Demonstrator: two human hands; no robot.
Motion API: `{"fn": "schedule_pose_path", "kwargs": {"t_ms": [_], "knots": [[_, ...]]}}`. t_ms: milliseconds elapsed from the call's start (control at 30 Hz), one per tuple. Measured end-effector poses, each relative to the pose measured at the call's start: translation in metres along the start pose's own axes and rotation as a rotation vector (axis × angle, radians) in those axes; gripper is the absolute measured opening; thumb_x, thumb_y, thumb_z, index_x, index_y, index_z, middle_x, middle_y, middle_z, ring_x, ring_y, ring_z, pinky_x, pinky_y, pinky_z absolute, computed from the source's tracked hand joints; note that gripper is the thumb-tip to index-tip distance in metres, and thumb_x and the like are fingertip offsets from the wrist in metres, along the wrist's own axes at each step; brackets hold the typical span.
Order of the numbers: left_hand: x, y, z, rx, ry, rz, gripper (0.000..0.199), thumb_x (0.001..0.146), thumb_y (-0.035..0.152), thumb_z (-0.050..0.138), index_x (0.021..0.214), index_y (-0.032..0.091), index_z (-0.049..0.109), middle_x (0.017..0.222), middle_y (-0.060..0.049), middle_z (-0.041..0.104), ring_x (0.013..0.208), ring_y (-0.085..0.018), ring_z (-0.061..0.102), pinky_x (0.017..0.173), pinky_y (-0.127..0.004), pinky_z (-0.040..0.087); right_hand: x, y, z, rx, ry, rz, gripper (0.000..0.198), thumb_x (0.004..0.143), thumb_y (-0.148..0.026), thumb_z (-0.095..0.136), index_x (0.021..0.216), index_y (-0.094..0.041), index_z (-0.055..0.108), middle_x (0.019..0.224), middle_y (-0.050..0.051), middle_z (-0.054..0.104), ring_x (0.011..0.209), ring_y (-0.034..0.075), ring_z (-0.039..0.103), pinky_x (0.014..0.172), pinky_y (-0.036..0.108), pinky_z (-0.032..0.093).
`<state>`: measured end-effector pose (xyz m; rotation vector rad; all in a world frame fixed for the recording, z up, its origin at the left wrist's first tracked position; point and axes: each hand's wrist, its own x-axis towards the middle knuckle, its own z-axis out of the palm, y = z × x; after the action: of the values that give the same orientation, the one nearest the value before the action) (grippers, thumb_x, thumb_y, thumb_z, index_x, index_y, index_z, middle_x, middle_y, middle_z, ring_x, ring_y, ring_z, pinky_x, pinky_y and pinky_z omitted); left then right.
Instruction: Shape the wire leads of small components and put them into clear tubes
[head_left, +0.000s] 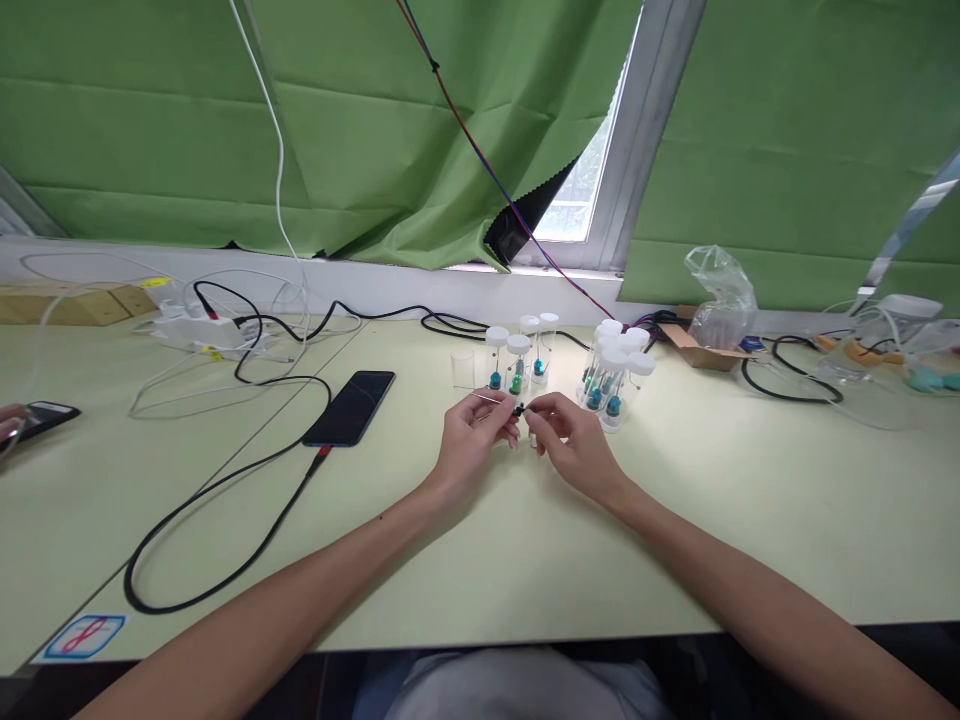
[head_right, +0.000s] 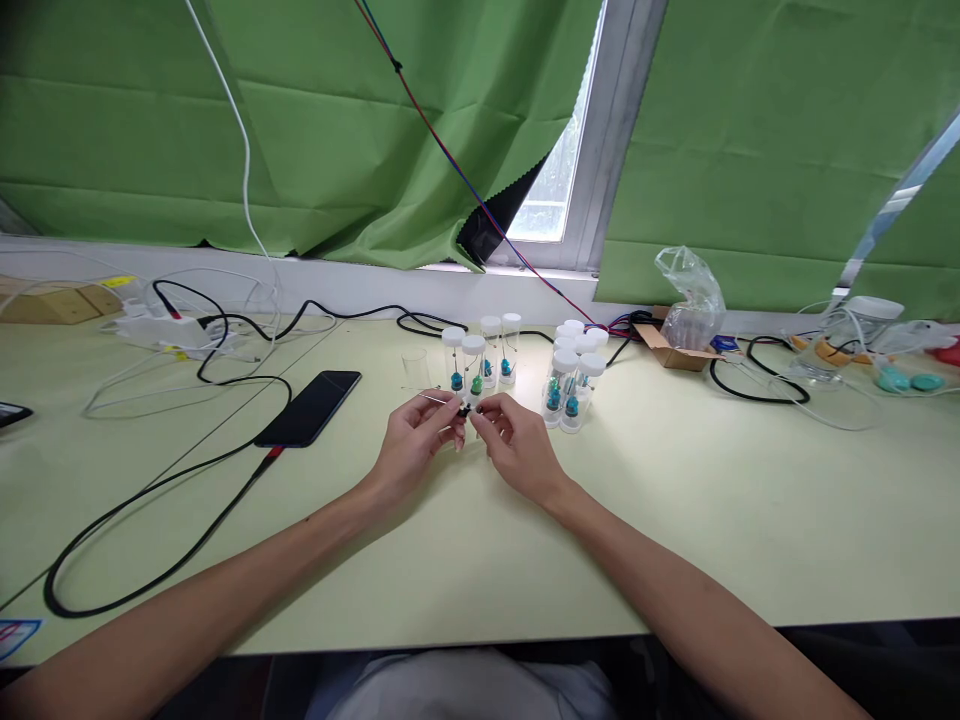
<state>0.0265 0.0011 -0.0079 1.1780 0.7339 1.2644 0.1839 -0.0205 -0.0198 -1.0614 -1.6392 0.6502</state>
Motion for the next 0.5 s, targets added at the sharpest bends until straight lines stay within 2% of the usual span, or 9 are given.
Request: {"fn": "schedule_pose_path", "kwargs": {"t_ms": [300,367,433,500], "knots": [[-0.0011,-0.0011,0.0005,0.009,-0.014,0.003,0.023,0.079,0.037,0.075,0.084,0.017,0.065,0.067,0.0,0.061,0.059,-0.013,0.059,0.06,-0.029,0.048,0.0008,-0.0012,0.0,-0.083,-0.025,0.047,0.04,0.1,-0.046,0.042,0.072,-0.021,0.054,0.063,0.0,0.059,0.052,0.013,0.053,0.055,0.027,0.043],[-0.001,-0.0011,0.0001,0.004,-0.011,-0.004,0.023,0.079,0.037,0.075,0.084,0.017,0.065,0.069,0.0,0.062,0.059,-0.013,0.058,0.06,-0.029,0.048,0.001,-0.001,0.0001,-0.073,-0.025,0.05,0.036,0.1,-0.046,0.043,0.079,-0.02,0.057,0.07,0.001,0.063,0.054,0.013,0.055,0.055,0.027,0.044],[-0.0007,-0.001,-0.0003,-0.008,-0.001,-0.011,0.023,0.079,0.037,0.075,0.084,0.017,0.065,0.069,-0.001,0.062,0.058,-0.012,0.058,0.06,-0.029,0.048,0.0008,-0.0013,0.0001,-0.047,-0.008,0.036,0.028,0.096,-0.046,0.05,0.094,-0.02,0.06,0.086,0.004,0.067,0.06,0.013,0.059,0.055,0.027,0.046],[-0.0003,-0.0009,-0.0004,-0.021,0.008,-0.013,0.023,0.078,0.036,0.075,0.084,0.016,0.065,0.069,-0.001,0.063,0.059,-0.013,0.059,0.06,-0.029,0.048,0.0003,-0.0016,0.0,-0.028,0.01,0.006,0.028,0.092,-0.045,0.058,0.106,-0.021,0.058,0.1,0.007,0.066,0.065,0.014,0.061,0.055,0.026,0.049]]}}
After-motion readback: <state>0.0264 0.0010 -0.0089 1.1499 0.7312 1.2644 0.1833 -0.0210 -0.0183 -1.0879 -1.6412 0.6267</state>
